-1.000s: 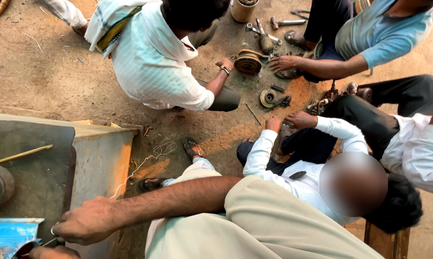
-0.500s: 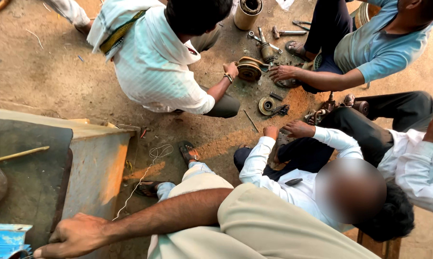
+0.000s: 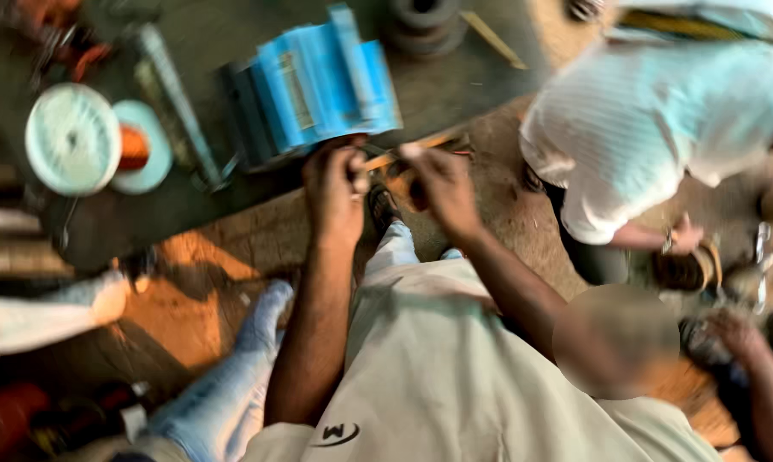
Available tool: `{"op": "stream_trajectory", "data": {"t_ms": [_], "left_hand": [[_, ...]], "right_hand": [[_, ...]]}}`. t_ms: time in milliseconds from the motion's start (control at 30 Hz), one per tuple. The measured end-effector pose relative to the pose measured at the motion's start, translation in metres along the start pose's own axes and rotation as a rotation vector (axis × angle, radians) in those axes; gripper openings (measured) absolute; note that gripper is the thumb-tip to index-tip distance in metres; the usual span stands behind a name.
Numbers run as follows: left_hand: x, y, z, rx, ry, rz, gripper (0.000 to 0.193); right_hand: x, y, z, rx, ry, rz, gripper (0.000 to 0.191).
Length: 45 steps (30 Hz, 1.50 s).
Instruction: The person works on a blue electric motor placed on a workbench, using a metal rod to press into the motor housing and a screwdriver to adjust internal components. The person repeatedly inserts and removes the rod and manipulates wires inside the motor while others work nearby on the floor.
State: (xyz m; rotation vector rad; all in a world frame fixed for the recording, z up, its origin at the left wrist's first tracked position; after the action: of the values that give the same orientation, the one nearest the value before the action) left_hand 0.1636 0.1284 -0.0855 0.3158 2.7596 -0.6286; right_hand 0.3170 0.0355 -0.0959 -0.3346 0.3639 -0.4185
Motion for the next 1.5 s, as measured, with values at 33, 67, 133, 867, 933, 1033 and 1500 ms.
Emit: {"op": "stream_trajectory", "data": {"t_ms": [33,67,133,867,933,1033,1500], "left_hand": [[-0.004,-0.005,-0.007,-0.022,0.094,0.037,0.014],[-0.005,-0.009,-0.014,-0.046,0.150,0.050,0.014],[-0.008,-0.019,-0.023,-0.089,0.264,0.097,0.015],[-0.048,-0.027,-0.038,-0.585,1.977,0.237,0.025],[-0.045,-0.018,-0.026,-0.361,2.028,0.399,0.020],[-0.047,-0.011,-0.028,-0.270,1.996,0.389,0.034],[-0.042,-0.029,-0.071,-0.728,1.589,0.189,0.010]], "right_hand": [[0.002,-0.008,0.012,0.040,0.069,0.007,0.034],[0.000,-0.018,0.020,0.033,0.175,0.045,0.035],[0.001,-0.033,0.033,0.026,0.389,0.100,0.040],[-0.068,-0.055,0.107,0.745,-1.106,-0.143,0.031],[-0.063,-0.047,0.110,0.791,-1.006,-0.175,0.032],[-0.053,-0.023,0.098,0.660,-0.896,-0.101,0.039],[-0.046,-0.036,0.079,0.687,-0.616,-0.048,0.036]]}}
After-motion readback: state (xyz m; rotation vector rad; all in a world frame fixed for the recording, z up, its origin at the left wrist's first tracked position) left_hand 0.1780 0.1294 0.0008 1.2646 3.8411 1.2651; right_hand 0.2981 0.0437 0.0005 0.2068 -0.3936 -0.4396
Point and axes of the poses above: each hand's wrist, its own y-axis towards the middle knuckle, its own x-axis out of the back of the hand, z = x × y, the point moved 9 cm from there along y, towards the middle knuckle, and after that the axes turned 7 degrees about y, right-handed, at the moved point
